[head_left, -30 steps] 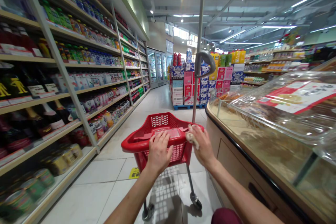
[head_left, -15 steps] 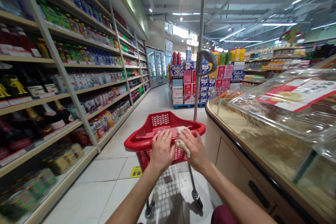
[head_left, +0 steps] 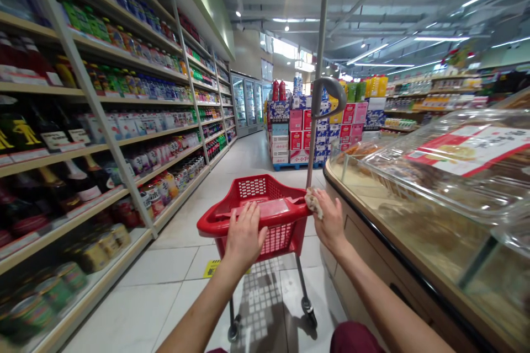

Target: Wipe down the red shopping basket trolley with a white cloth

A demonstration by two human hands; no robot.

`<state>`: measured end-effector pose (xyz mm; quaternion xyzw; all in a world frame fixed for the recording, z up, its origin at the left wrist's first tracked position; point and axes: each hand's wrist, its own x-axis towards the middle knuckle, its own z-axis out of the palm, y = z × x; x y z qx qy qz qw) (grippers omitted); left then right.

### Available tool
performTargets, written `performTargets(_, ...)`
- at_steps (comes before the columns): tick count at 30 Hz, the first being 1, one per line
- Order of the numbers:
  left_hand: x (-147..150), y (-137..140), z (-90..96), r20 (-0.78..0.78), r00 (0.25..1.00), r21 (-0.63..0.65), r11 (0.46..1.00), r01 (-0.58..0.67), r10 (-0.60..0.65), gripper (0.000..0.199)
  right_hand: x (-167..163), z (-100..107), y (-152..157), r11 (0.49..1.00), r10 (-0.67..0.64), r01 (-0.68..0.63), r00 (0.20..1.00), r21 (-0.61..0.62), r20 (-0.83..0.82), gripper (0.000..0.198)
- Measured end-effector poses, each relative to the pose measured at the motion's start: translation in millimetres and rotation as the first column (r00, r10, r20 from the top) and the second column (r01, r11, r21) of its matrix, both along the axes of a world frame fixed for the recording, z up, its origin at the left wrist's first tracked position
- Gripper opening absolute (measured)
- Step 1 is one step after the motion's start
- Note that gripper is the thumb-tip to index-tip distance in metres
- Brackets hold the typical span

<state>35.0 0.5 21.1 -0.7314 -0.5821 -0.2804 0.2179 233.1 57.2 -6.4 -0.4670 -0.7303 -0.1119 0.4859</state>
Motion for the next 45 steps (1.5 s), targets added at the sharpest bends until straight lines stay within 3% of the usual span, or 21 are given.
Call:
performTargets(5, -3.5, 2.2, -3.1, -0.015, 1.0, -0.019, 1.0, 0.01, -0.011, 0.041, -26.4, 2.4, -17.7, 0.96, 0.255, -0.274, 0.941, 0.057, 0.221, 0.039)
performTargets(7, -7.1, 0.5, -4.2, -0.028, 0.999, -0.02, 1.0, 0.023, -0.024, 0.042, -22.1, 2.2, -15.8, 0.962, 0.254, -0.268, 0.944, 0.04, 0.212, 0.04)
performTargets(11, -13.5, -2.5, -7.1, -0.028, 1.0, 0.009, 1.0, 0.007, -0.007, 0.043, -8.1, -0.4, -3.9, 0.998, 0.061, -0.061, 0.998, 0.006, 0.01, 0.044)
performTargets(13, -12.6, -2.4, -7.5, -0.026, 1.0, 0.013, 1.0, -0.005, 0.006, 0.043, -15.7, -1.3, -7.3, 0.993, 0.107, -0.108, 0.994, 0.043, 0.037, 0.042)
performTargets(17, -11.0, -5.0, -4.6, -0.049, 0.999, -0.002, 1.0, -0.004, 0.004, 0.04, -34.8, 0.2, -18.0, 0.942, 0.296, -0.323, 0.929, 0.094, 0.223, 0.041)
performTargets(22, -18.7, -11.7, -5.9, -0.012, 0.998, 0.033, 0.998, -0.055, 0.055, 0.041, -26.9, 2.2, -8.2, 0.993, 0.093, -0.095, 0.995, 0.076, 0.019, 0.043)
performTargets(28, -21.1, -13.3, -8.9, -0.026, 1.0, 0.038, 0.999, -0.005, 0.006, 0.04, -44.9, 2.3, -20.4, 0.939, 0.308, -0.334, 0.923, 0.082, 0.231, 0.045)
performTargets(33, -36.6, -18.7, -7.5, -0.032, 0.997, 0.07, 0.996, -0.063, 0.066, 0.041, -31.5, 5.8, -6.1, 0.994, 0.11, -0.11, 0.994, 0.024, 0.008, 0.042)
performTargets(35, -37.1, -18.0, -8.1, -0.022, 0.997, 0.065, 0.995, -0.074, 0.075, 0.039, -37.2, 6.0, -10.6, 0.989, 0.144, -0.145, 0.989, 0.026, 0.042, 0.042)
performTargets(39, -31.1, -17.7, -8.0, -0.019, 0.999, 0.045, 0.998, -0.043, 0.044, 0.036, -50.9, 7.7, -22.7, 0.936, 0.332, -0.35, 0.917, 0.046, 0.221, 0.043)
performTargets(45, -48.6, -19.2, -11.7, 0.054, 0.998, 0.023, 1.0, -0.018, 0.017, 0.045, -26.8, 10.9, -4.5, 0.99, 0.14, -0.14, 0.99, 0.02, 0.026, 0.043)
